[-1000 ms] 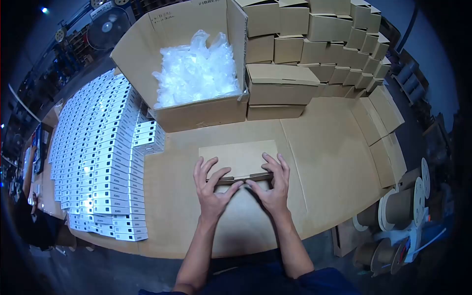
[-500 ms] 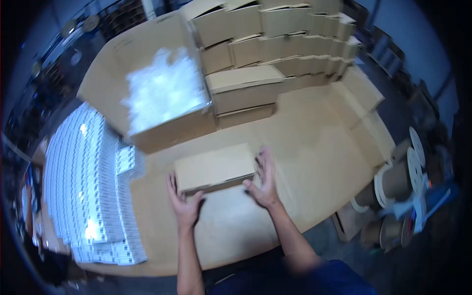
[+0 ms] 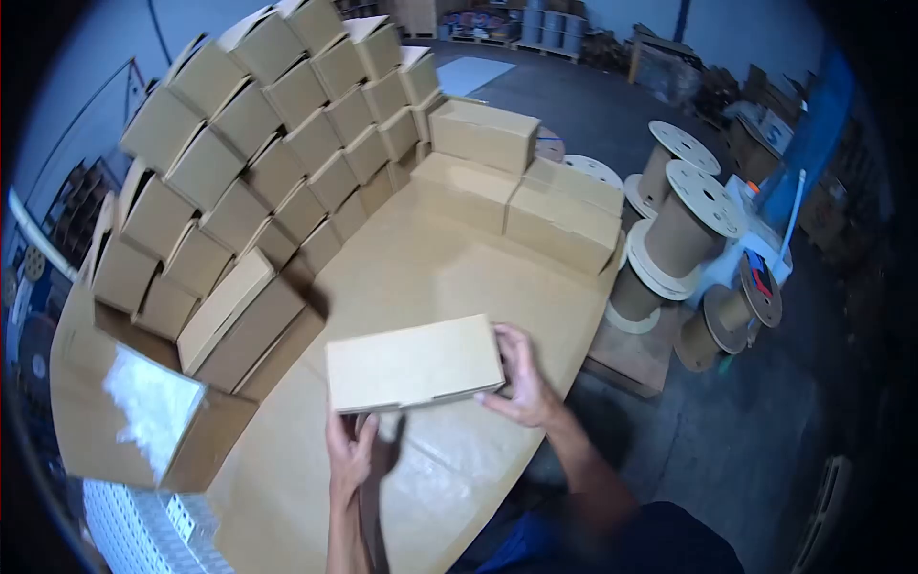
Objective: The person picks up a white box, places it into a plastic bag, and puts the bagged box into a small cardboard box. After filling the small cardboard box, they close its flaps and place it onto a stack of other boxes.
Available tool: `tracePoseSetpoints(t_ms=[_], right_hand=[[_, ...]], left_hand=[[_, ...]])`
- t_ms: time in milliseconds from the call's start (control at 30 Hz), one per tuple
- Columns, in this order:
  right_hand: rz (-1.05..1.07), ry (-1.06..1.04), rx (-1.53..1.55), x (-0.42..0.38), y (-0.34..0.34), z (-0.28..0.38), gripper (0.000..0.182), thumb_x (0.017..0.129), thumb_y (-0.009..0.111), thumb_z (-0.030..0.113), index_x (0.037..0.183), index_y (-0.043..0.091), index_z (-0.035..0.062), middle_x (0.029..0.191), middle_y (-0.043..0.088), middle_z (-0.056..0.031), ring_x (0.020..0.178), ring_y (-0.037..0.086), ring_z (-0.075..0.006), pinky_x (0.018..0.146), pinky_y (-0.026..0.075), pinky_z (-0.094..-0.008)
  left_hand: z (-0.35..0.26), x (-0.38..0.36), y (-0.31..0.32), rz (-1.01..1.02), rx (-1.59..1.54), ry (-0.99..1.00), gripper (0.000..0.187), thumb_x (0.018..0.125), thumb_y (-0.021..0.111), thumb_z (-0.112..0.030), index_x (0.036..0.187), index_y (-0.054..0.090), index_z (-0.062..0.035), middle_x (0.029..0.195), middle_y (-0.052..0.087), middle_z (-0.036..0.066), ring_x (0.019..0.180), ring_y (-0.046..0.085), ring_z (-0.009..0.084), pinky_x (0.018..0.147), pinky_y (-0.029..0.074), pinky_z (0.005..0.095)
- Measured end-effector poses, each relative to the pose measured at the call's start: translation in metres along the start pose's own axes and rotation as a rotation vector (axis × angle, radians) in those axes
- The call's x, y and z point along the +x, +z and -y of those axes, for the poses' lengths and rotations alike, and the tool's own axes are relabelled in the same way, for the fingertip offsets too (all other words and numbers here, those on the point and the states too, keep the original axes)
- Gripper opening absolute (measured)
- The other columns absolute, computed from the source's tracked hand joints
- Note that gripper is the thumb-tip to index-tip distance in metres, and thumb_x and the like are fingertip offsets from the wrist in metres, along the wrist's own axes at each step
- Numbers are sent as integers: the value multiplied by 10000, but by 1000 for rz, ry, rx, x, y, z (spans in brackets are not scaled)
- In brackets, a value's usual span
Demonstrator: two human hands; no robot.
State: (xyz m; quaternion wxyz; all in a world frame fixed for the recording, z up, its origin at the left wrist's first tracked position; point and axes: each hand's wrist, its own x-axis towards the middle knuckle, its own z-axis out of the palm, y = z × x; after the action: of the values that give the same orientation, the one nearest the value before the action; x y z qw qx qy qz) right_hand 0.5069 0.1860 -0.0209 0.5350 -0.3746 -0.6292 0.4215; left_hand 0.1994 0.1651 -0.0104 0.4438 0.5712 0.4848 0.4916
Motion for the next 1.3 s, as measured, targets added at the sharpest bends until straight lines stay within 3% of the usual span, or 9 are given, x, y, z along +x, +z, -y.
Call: tracePoseSetpoints(t_ms=[33, 167, 267, 367, 500, 733, 933, 1033, 1300], right_hand=[[-24, 124, 1, 2, -24, 19, 984, 798, 846, 36, 1531, 189, 69, 1495, 388, -181, 1443, 382, -300, 1120, 388, -424], [-207, -176, -251, 11, -126, 34, 1053, 787, 883, 109, 1546, 157, 29, 1476, 412, -177, 1423, 406, -309, 1152, 367, -440], [-401, -215, -311, 52, -175, 80, 1037, 813, 847, 93, 1600, 177, 15, 1507, 406, -185, 1415, 419, -299, 1180, 346, -457], [-463, -239, -342, 91, -238, 80, 835, 878, 756, 5, 1580, 302, 8, 1436, 496, -176, 1360, 485, -265, 1169, 377, -416], [-548, -274, -358, 127, -304, 40, 752, 914, 747, -4, 1553, 353, 47, 1374, 541, -154, 1267, 551, -222, 1052, 490, -365], [-492, -144, -328, 148, -340, -22, 740, 890, 795, 45, 1517, 406, 104, 1237, 591, -112, 1153, 584, -182, 980, 511, -334], [-429, -91, -380, 151, -343, -15, 747, 890, 798, 113, 1517, 390, 122, 1242, 601, -139, 1126, 596, -214, 984, 493, -358], [-424, -33, -353, 151, -344, -12, 761, 882, 798, 92, 1518, 381, 123, 1301, 579, -136, 1172, 589, -235, 1020, 490, -372], [-387, -42, -281, 153, -342, -10, 781, 869, 795, 56, 1519, 369, 131, 1398, 519, -129, 1276, 557, -253, 1093, 465, -391]], left_hand=[[-1, 24, 19, 65, 3, 45, 613, 952, 647, -15, 1514, 407, 35, 1425, 557, 158, 1347, 521, 269, 1161, 390, 410], [-35, 129, 96, 377, 44, 163, 677, 981, 659, -78, 1580, 354, 4, 1489, 538, 233, 1380, 528, 299, 1153, 429, 445], [-92, 232, 165, 427, 249, 631, 792, 958, 706, -135, 1615, 272, -50, 1511, 516, 255, 1407, 488, 443, 1142, 434, 503], [-137, 337, 231, 572, 464, 964, 741, 929, 736, -208, 1562, 372, -82, 1463, 546, 270, 1325, 538, 447, 1073, 475, 492], [-147, 431, 300, 619, 826, 1167, 675, 968, 684, -217, 1567, 399, -96, 1436, 572, 249, 1437, 430, 430, 1178, 389, 483], [-98, 483, 312, 759, 871, 1106, 644, 995, 658, -224, 1585, 405, -176, 1640, 376, 149, 1537, 303, 361, 1251, 299, 518], [-127, 483, 311, 917, 931, 858, 925, 806, 827, -367, 1596, 375, -203, 1610, 407, 194, 1445, 410, 421, 1206, 356, 454], [-120, 491, 328, 846, 1031, 960, 1033, 755, 863, -404, 1608, 321, -192, 1612, 401, 109, 1374, 408, 458, 1206, 343, 529], [-118, 494, 331, 856, 989, 876, 1136, 643, 934, -407, 1579, 337, -165, 1565, 433, 191, 1429, 357, 451, 1226, 297, 539]])
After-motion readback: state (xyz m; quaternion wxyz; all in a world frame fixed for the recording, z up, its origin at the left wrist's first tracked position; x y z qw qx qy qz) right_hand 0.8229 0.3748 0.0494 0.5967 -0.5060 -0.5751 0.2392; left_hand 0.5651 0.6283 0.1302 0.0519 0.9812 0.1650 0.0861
